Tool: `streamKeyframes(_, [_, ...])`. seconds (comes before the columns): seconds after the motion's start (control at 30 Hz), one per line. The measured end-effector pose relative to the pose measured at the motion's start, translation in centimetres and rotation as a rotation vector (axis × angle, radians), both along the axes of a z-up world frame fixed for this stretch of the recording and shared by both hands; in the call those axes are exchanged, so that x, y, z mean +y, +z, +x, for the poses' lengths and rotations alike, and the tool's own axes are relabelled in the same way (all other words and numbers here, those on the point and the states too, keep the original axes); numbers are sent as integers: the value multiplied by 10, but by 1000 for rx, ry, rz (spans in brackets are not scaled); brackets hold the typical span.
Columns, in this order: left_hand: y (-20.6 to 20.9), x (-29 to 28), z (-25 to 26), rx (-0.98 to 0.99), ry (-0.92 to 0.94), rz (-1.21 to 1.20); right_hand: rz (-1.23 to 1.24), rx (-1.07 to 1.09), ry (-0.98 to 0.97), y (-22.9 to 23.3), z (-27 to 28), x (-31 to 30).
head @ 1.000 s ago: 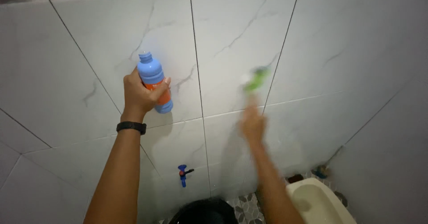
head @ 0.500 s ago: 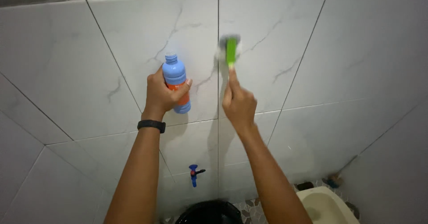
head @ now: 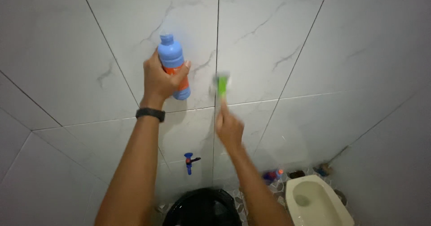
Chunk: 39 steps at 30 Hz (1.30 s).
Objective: Scrubbing bathroom wall tiles with a brush and cleaning solution.
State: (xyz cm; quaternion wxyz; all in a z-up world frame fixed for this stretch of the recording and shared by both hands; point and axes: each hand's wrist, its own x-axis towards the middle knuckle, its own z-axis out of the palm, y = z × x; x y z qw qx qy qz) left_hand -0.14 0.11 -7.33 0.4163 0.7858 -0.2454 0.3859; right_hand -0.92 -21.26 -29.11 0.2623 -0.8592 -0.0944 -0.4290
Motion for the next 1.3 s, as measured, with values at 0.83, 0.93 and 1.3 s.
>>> streamKeyframes(0.83, [-62, -6, -2, 168, 4, 80, 118, -208, 101, 136, -7, 32])
streamKeyframes(0.93, [-56, -8, -8, 84, -67, 48, 117, 21, 50, 66, -16, 19])
streamKeyframes(1.3, [-54, -8, -10, 95, -90, 29, 109, 14, -72, 36, -5, -6])
